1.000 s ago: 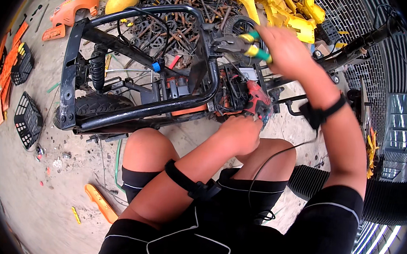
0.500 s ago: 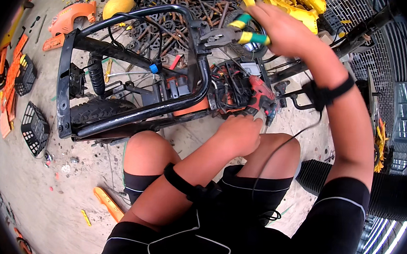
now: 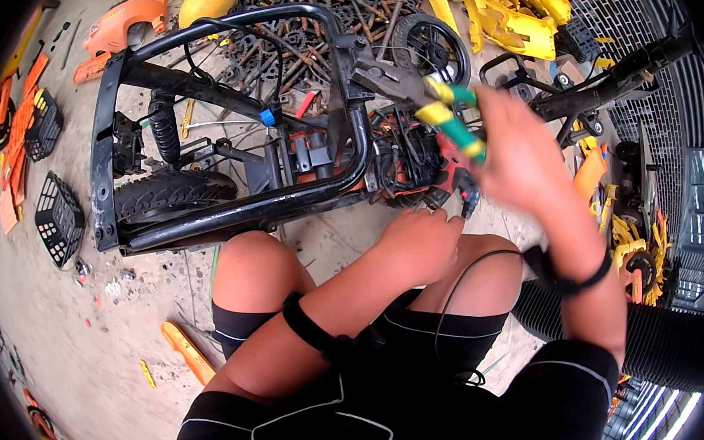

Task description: The person uses pliers to grip and pull components from a metal motorcycle frame, while also using a power tool to remove fasteners.

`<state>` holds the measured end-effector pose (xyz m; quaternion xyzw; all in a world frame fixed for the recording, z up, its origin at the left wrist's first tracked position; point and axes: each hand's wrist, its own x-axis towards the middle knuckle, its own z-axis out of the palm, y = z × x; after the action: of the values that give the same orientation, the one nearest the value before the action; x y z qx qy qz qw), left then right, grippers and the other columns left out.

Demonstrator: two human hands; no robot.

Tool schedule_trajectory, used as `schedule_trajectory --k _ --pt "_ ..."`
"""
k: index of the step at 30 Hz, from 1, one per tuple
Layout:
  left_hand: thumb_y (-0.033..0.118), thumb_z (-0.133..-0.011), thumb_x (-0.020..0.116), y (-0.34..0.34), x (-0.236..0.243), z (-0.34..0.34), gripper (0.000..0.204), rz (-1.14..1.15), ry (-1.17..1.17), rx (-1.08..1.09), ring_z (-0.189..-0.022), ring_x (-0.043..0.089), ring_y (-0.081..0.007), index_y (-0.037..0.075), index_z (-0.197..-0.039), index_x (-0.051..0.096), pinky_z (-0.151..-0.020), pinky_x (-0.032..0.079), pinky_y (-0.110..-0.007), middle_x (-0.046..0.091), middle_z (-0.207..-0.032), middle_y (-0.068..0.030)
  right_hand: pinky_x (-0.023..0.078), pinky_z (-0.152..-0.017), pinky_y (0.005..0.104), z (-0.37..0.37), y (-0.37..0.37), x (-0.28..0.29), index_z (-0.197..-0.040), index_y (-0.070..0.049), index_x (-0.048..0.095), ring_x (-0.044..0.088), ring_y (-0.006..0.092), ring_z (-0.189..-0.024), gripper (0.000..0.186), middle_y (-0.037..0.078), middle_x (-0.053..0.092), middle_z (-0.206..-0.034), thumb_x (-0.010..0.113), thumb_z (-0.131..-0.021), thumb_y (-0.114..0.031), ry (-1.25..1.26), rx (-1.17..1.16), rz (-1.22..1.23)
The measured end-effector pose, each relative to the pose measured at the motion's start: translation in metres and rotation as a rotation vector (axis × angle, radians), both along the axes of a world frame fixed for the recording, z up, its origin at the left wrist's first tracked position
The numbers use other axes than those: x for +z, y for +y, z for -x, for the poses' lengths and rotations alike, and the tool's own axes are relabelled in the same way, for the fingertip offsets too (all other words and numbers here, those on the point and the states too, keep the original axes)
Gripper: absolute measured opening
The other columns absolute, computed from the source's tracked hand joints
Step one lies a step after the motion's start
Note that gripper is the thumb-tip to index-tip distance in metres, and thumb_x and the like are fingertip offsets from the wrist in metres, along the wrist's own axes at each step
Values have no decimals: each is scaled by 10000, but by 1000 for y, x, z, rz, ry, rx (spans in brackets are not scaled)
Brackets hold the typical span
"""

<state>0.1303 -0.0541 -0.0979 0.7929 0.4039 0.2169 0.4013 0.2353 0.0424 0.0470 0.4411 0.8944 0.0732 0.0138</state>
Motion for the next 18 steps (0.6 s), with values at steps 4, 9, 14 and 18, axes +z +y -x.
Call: schedule_trajectory --k 4,9,14,18 --pt "214 -885 614 -7 3 4 320 19 25 -29 -1030 676 -379 11 -1130 646 -903 508 -511 688 -1091 -210 531 -899 500 29 -58 3 -1377 10 475 621 435 -1100 729 236 639 -1187 732 -696 -45 69 -257 52" --pt "216 -886 615 -6 1 -1 320 29 41 -57 -1038 673 -384 10 -1129 643 -905 509 -517 687 -1095 -210 534 -882 480 -2 30 16 -1368 -39 496 621 410 -1112 733 203 643 -1197 731 -674 -16 -62 65 -93" --pt "229 -902 613 0 -1 -7 296 29 28 -41 -1034 671 -389 20 -1109 643 -904 508 -519 684 -1101 -201 506 -973 453 27 142 12 -1414 -113 500 593 392 -1202 770 167 609 -1306 701 -689 48 -134 471 -119" --pt "228 -908 613 -2 -1 -6 280 39 -1 -58 -1017 674 -383 23 -1096 645 -895 507 -520 685 -1091 -196 497 -1008 431 72 170 28 -1394 -55 520 584 358 -1241 656 185 575 -1370 708 -770 -133 -200 692 -71"
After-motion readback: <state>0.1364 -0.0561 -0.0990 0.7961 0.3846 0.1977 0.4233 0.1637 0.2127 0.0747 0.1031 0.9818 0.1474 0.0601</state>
